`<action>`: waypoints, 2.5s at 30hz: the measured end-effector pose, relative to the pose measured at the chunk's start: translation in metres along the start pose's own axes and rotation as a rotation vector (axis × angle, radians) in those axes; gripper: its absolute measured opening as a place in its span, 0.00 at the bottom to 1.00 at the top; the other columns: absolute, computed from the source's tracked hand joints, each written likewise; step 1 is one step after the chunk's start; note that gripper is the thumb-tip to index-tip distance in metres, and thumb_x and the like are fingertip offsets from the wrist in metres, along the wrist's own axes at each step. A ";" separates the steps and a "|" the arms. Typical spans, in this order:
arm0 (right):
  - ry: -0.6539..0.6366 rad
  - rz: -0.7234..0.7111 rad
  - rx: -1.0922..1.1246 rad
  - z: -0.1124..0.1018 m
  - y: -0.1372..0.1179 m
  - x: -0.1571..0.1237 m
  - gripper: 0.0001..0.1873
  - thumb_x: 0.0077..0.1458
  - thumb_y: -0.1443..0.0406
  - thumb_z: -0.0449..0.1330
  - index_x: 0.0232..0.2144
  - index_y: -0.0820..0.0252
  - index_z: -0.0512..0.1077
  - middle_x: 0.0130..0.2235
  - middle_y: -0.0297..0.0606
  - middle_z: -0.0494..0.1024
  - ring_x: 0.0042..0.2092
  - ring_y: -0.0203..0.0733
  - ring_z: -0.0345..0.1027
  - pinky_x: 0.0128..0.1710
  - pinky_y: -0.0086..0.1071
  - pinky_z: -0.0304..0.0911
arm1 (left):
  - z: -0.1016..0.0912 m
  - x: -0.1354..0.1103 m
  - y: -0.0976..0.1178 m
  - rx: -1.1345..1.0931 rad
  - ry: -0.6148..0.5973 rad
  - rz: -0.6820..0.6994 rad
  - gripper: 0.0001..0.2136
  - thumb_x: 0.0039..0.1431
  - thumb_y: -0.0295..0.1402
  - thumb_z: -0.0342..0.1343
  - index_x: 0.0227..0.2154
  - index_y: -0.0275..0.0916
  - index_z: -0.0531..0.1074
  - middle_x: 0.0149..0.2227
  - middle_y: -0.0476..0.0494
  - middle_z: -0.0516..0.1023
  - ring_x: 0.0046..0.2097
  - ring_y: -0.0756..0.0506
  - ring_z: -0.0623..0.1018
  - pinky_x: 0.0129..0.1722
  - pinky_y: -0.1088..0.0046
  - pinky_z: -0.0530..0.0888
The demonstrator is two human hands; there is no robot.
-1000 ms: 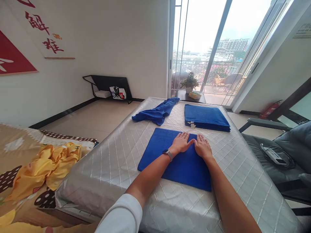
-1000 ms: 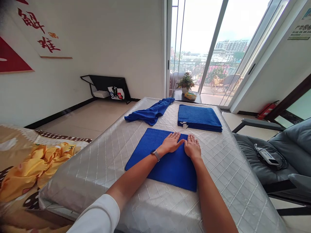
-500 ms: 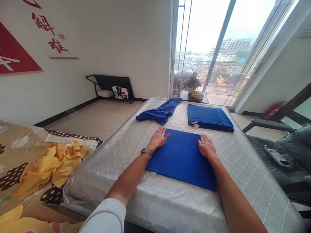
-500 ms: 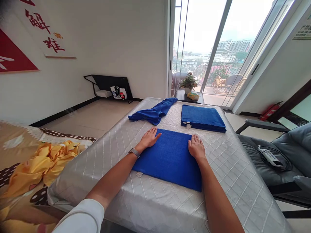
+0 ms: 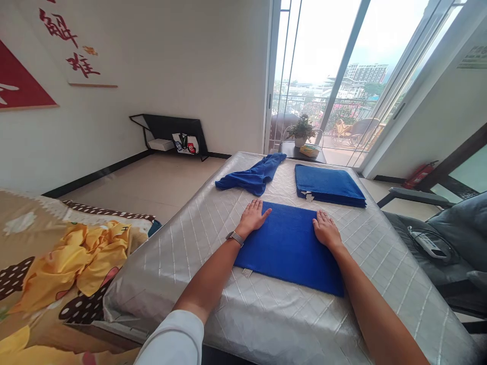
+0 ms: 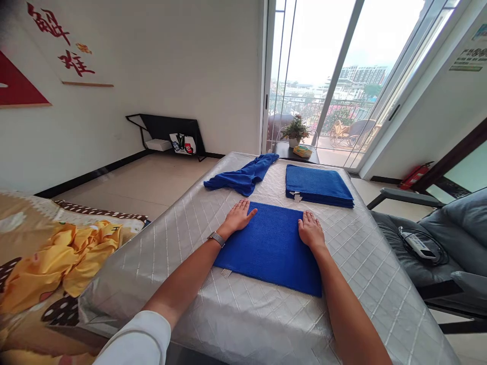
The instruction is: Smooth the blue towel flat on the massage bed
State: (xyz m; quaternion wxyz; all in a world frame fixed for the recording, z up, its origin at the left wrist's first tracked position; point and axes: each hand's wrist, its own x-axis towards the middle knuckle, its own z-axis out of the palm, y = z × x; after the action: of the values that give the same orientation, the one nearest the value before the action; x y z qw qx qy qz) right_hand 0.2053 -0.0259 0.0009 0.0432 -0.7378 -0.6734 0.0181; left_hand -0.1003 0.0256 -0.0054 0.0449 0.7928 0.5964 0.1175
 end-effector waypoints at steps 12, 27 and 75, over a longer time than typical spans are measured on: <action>-0.017 -0.030 -0.046 -0.006 -0.005 -0.035 0.34 0.68 0.59 0.34 0.69 0.73 0.49 0.72 0.47 0.48 0.72 0.44 0.37 0.69 0.41 0.37 | -0.002 0.000 0.002 -0.029 0.005 0.002 0.41 0.67 0.58 0.25 0.69 0.27 0.51 0.71 0.33 0.50 0.71 0.38 0.51 0.69 0.59 0.49; 0.003 0.008 -0.003 -0.001 -0.012 -0.047 0.34 0.68 0.58 0.35 0.70 0.73 0.48 0.72 0.45 0.47 0.72 0.45 0.37 0.69 0.41 0.36 | -0.014 -0.018 0.058 0.013 -0.039 0.184 0.39 0.69 0.54 0.24 0.68 0.28 0.52 0.70 0.33 0.52 0.71 0.41 0.51 0.69 0.61 0.49; -0.012 -0.048 -0.033 -0.001 -0.014 -0.111 0.35 0.68 0.57 0.35 0.70 0.73 0.46 0.72 0.47 0.45 0.72 0.46 0.36 0.70 0.44 0.37 | -0.024 -0.062 0.015 0.045 -0.001 0.114 0.39 0.69 0.55 0.26 0.68 0.25 0.52 0.70 0.30 0.50 0.71 0.39 0.51 0.69 0.59 0.49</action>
State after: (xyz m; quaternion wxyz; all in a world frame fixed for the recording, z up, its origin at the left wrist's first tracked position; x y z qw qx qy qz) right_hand 0.1809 -0.1352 0.0001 0.0275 -0.7219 -0.6914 0.0104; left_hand -0.1077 -0.0393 0.0125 0.0205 0.8263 0.5528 0.1062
